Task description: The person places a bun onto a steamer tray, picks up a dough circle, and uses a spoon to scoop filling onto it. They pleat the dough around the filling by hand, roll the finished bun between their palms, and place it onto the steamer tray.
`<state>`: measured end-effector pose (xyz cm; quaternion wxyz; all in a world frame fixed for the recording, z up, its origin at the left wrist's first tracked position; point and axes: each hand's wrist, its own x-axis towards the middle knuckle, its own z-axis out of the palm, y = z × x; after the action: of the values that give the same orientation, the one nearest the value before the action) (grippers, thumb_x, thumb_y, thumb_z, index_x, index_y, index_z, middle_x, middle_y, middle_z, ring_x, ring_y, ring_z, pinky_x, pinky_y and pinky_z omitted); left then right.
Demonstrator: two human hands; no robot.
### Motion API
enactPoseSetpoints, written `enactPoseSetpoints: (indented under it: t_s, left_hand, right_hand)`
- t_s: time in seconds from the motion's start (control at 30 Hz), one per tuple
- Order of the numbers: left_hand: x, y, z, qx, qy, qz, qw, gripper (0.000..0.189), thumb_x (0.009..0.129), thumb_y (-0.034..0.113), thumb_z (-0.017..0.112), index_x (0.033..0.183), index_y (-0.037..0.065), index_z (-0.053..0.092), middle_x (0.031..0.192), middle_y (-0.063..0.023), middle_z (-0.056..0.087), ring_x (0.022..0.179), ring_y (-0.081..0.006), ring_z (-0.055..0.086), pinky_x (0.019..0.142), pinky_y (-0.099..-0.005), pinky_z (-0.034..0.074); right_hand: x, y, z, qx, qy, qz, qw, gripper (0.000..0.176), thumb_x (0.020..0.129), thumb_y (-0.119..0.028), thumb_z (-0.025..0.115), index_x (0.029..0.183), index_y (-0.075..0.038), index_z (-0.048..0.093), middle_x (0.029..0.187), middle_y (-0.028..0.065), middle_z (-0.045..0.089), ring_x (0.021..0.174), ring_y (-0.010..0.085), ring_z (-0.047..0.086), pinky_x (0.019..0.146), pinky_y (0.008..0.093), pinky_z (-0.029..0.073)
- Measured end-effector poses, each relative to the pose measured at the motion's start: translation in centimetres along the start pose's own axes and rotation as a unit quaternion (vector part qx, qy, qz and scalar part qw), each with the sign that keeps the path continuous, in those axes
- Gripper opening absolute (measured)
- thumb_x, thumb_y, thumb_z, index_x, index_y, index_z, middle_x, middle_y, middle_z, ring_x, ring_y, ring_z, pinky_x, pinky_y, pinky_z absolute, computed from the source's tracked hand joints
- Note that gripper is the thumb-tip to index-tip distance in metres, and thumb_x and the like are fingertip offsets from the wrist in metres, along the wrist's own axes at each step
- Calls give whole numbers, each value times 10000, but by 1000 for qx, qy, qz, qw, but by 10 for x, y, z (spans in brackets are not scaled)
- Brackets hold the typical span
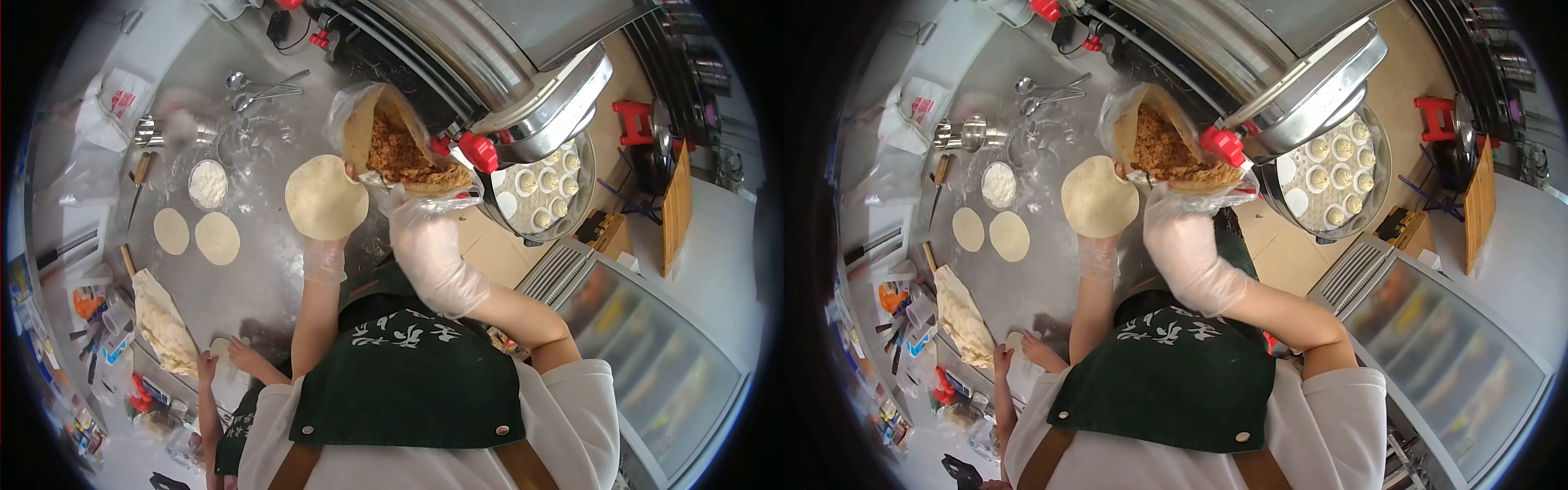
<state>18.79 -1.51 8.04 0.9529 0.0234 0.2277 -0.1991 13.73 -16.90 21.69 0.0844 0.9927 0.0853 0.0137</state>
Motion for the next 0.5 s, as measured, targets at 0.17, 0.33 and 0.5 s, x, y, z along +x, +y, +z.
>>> enactPoseSetpoints:
  t_s: [0.17,0.33,0.5]
  left_hand:
    - [3,3,2,-14,-13,-1,1000,540,1008,403,408,1390,29,475,1408,-204,499,1285,-368,499,1181,-524,297]
    - [24,17,-2,31,-33,30,998,542,1000,408,431,1384,29,484,1412,-208,495,1305,-385,475,1174,-532,303]
    - [53,29,5,97,-2,59,994,496,1008,383,454,1379,58,495,1380,-168,531,1289,-368,491,1147,-527,348]
  right_hand:
    - [29,26,14,75,43,86,993,128,834,-53,605,952,-19,643,674,62,592,527,207,634,438,305,479]
    - [67,26,38,-8,-7,130,992,180,822,-103,641,976,-18,680,735,29,644,605,144,665,495,263,506]
    - [94,26,54,50,-60,176,981,160,826,-90,642,965,-17,674,811,86,687,718,216,711,611,302,568]
